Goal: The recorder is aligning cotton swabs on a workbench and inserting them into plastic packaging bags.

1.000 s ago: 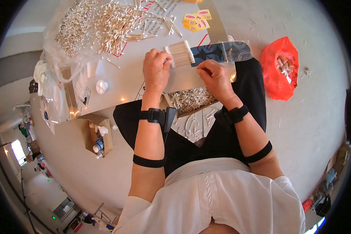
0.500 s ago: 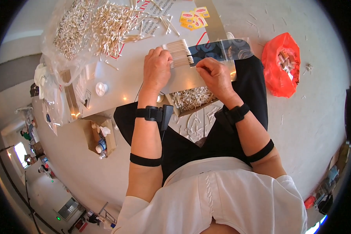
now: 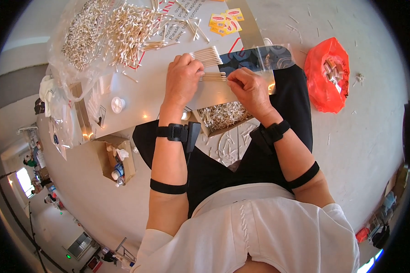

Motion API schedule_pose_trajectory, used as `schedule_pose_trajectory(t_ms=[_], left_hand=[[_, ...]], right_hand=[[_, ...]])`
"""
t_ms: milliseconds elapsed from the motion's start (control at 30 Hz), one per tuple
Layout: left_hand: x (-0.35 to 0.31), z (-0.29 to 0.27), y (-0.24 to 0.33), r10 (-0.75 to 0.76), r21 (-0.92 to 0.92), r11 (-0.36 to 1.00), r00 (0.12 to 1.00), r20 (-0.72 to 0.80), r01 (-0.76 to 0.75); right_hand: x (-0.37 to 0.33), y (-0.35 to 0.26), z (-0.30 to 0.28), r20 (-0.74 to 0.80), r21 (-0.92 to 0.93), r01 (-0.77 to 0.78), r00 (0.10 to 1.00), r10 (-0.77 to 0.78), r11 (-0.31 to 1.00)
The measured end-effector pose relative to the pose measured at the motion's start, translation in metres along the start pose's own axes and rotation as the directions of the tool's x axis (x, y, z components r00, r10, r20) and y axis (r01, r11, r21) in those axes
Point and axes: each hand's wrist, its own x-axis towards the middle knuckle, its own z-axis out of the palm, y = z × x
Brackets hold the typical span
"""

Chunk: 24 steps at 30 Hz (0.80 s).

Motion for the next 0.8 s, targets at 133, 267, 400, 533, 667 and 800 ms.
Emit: schedule_pose_trajectory(t_ms=[133, 267, 400, 533, 667, 800], left_hand=[[0.004, 0.003, -0.003, 0.033, 0.032, 0.999, 0.999, 0.027, -0.034], [0.003, -0.001, -0.011, -0.016, -0.048, 0.999, 1.000, -0.022, 0.015], [-0.001, -0.014, -0.007, -0.133, -0.226, 0.968, 0.988, -0.073, 0.113], [-0.030, -0.020, 0.013, -0.146, -0.287, 0.947, 0.989, 0.016, 0.144], [-0.068, -0.006, 0.041, -0.061, -0.301, 0.950, 0.994, 0.093, 0.087], [-0.072, 0.008, 0.045, -0.108, -0.178, 0.978, 0.994, -0.005, 0.105]], right_hand=[[0.000, -0.001, 0.001, -0.006, -0.015, -0.003, 1.000, 0.003, 1.000], [0.001, -0.005, 0.002, 0.002, -0.022, -0.011, 1.000, 0.011, 1.000], [0.002, 0.001, 0.002, -0.031, -0.015, 0.022, 0.999, -0.023, 1.000], [0.003, 0.008, 0.002, -0.049, 0.098, -0.032, 0.998, 0.036, 0.995], [0.003, 0.008, 0.001, -0.045, 0.118, -0.020, 0.999, 0.026, 0.993], [0.004, 0.004, 0.001, -0.058, 0.077, 0.025, 0.998, -0.021, 0.997]])
